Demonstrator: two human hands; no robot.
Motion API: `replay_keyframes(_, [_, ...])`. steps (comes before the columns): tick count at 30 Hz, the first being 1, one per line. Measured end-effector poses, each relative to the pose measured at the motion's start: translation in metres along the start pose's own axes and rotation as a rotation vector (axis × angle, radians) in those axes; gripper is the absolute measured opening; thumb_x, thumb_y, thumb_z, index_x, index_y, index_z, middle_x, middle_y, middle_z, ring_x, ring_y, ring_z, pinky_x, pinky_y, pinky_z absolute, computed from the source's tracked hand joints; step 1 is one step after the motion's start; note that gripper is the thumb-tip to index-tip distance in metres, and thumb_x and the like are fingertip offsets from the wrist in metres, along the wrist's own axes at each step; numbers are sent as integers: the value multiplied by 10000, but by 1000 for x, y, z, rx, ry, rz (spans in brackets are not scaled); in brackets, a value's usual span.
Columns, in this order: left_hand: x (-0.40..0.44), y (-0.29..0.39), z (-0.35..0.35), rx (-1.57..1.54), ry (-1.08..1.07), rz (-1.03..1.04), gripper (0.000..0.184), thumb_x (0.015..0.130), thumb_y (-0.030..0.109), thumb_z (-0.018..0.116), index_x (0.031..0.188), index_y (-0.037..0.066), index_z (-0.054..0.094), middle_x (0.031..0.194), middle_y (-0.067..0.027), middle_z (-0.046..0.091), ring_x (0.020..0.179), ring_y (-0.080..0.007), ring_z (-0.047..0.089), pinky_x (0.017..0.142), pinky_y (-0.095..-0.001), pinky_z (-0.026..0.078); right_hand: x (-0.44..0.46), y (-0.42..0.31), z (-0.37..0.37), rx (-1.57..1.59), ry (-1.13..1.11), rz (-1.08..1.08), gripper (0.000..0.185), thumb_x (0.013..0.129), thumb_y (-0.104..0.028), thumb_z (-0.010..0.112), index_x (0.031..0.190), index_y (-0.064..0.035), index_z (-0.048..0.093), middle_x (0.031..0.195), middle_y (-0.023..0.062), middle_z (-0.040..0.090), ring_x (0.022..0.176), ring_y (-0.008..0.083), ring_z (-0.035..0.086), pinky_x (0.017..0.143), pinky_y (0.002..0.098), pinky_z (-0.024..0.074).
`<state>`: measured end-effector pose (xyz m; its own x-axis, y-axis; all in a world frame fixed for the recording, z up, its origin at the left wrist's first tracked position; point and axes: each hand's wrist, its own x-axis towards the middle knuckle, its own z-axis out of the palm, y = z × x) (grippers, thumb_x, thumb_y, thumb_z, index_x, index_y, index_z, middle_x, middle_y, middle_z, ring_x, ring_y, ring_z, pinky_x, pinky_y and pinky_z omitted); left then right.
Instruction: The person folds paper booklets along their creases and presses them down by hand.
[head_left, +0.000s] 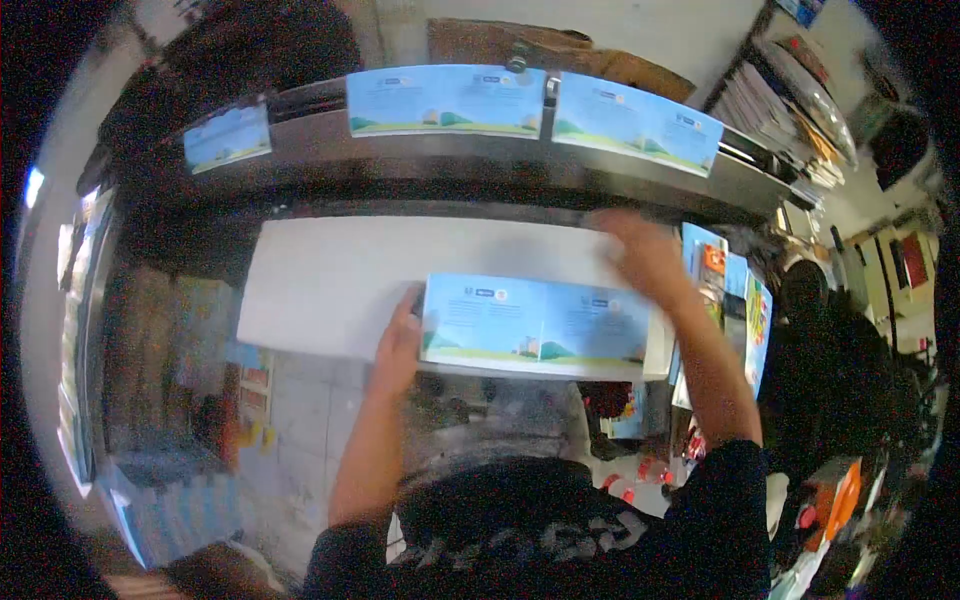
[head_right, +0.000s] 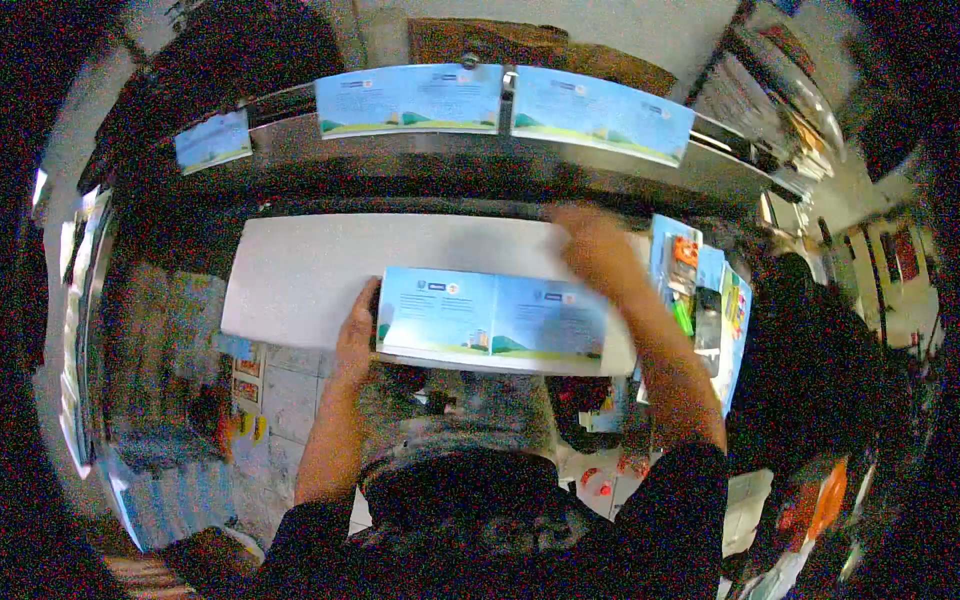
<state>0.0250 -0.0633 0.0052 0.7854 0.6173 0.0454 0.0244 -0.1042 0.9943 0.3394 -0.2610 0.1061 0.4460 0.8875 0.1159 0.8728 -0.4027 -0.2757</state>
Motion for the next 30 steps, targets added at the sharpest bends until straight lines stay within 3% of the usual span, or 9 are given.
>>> replay_keyframes(4, [13,1,5,-299,89,-69,658,1001,482,317,1455,5,309,1458,-186,390,1361,-283,357,1143,-403,240,-89,-104,34,-223,-184,-281,850,689,-484,756,1365,-85,430,1450,225,352,1312,377,380,1027,512,395])
replay_keyframes(6, [17,-10,-4,-92,64,-29,651,1007,479,286,1460,10,298,1456,-183,390,1340,-298,380,1128,-417,273,-99,-102,42,-329,-166,-312,734,757,-393,721,1356,-84,429,1437,207,377,1303,368,392,1017,485,418])
replay_keyframes(9, [10,-10,-5,-312,5,5,732,987,535,312,1457,-26,281,1468,-186,368,1332,-284,387,1120,-395,283,-94,-90,36,-84,-192,-305,551,831,-274,643,1321,-93,469,1372,195,467,1234,366,480,979,477,453])
replay_keyframes(12, [3,-7,-3,-270,-32,43,757,969,568,311,1463,-4,285,1471,-183,365,1334,-276,386,1114,-386,295,-57,-81,-1,40,-469,-283,351,915,-214,474,1247,-117,531,1060,185,652,948,351,639,855,463,508])
replay_keyframes(14, [1,-4,-4,-215,-50,5,744,936,502,477,1465,15,290,1462,-189,376,1340,-282,378,1114,-380,293,-23,-86,-42,-13,-377,-226,255,934,-235,417,1079,-120,593,815,164,670,771,377,656,716,522,510])
replay_keyframes(15, [1,-2,-1,115,-43,41,731,907,394,564,1468,17,284,1456,-183,385,1336,-276,379,1114,-380,287,-7,-73,-35,-110,-176,-272,248,920,-233,442,1055,-115,613,800,148,675,736,394,652,701,520,517])
replay_keyframes(16, [1,0,1,446,-35,71,749,878,285,650,1471,18,278,1451,-177,394,1332,-270,380,1114,-379,280,10,-72,-43,-274,-175,-259,259,896,-230,480,1074,-105,621,838,156,681,778,389,657,733,512,521])
replay_keyframes(17, [3,-2,3,267,-41,47,812,795,91,729,1468,14,281,1452,-175,396,1332,-261,381,1104,-360,295,27,-71,-45,-314,-269,-137,303,874,-238,533,1123,-91,622,934,172,681,885,380,651,810,504,510])
replay_keyframes(30, [4,8,6,223,-45,24,781,787,154,725,1438,0,322,1414,-195,405,1315,-293,399,1100,-381,306,47,-50,-44,-110,-322,-186,365,867,-241,572,1196,-84,596,1049,188,656,977,397,611,890,473,474])
